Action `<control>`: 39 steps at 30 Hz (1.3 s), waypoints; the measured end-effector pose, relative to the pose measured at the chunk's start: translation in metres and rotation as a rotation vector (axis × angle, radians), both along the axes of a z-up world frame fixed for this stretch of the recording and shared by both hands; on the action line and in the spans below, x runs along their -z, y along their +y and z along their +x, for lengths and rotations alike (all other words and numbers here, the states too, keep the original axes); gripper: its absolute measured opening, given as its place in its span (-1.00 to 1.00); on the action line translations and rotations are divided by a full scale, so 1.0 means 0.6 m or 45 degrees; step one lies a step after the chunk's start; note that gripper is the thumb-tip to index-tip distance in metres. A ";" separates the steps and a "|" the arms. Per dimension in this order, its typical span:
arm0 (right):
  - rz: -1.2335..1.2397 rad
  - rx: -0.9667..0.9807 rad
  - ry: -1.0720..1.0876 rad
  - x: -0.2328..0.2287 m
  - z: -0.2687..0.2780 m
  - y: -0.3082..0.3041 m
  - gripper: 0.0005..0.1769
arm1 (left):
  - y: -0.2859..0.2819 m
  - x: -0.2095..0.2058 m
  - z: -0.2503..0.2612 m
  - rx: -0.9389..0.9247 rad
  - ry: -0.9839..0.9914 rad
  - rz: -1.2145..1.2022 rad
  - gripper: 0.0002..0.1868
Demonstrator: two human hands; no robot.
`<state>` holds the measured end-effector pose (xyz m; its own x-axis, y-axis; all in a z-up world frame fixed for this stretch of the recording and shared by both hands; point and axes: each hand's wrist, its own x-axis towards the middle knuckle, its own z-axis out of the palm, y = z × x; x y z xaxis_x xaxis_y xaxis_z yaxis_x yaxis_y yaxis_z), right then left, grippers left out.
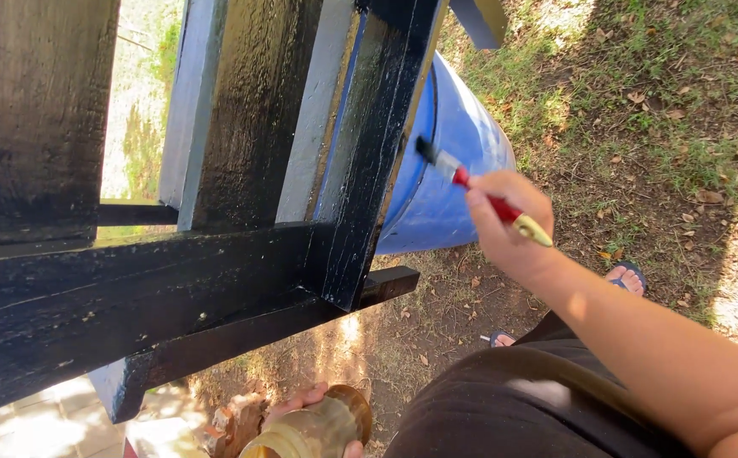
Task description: A person is painting a wooden chair with black paint using a paintbrush in an outdoor setting.
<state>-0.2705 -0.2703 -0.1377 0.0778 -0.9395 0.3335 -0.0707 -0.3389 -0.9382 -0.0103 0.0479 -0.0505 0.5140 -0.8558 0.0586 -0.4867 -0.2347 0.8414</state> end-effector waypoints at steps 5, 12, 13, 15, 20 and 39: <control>-0.320 -0.266 -0.125 -0.017 0.009 -0.030 -0.94 | -0.010 -0.024 -0.032 0.041 0.004 0.109 -0.06; -0.405 -0.436 -0.233 0.002 -0.004 -0.003 -0.92 | -0.016 -0.046 -0.020 -0.102 -0.072 0.515 0.08; -0.426 -0.394 -0.297 0.004 -0.010 -0.006 -0.97 | -0.025 -0.050 -0.024 -0.174 -0.108 0.579 0.02; -0.446 -0.347 -0.356 0.002 -0.021 -0.016 -0.89 | -0.039 -0.058 -0.033 -0.239 -0.142 0.644 -0.04; -0.263 -0.262 -0.057 -0.049 -0.016 -0.053 -0.70 | -0.030 -0.050 -0.035 -0.096 -0.120 0.541 0.08; 0.843 0.076 -0.755 -0.057 -0.007 -0.112 -0.93 | -0.043 -0.028 -0.031 -0.177 -0.032 0.338 -0.03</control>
<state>-0.2746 -0.3376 -0.1034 0.0094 -0.9509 -0.3095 0.4884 0.2744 -0.8284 -0.0287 0.0222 -0.0339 0.6288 -0.7642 -0.1435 -0.4545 -0.5110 0.7296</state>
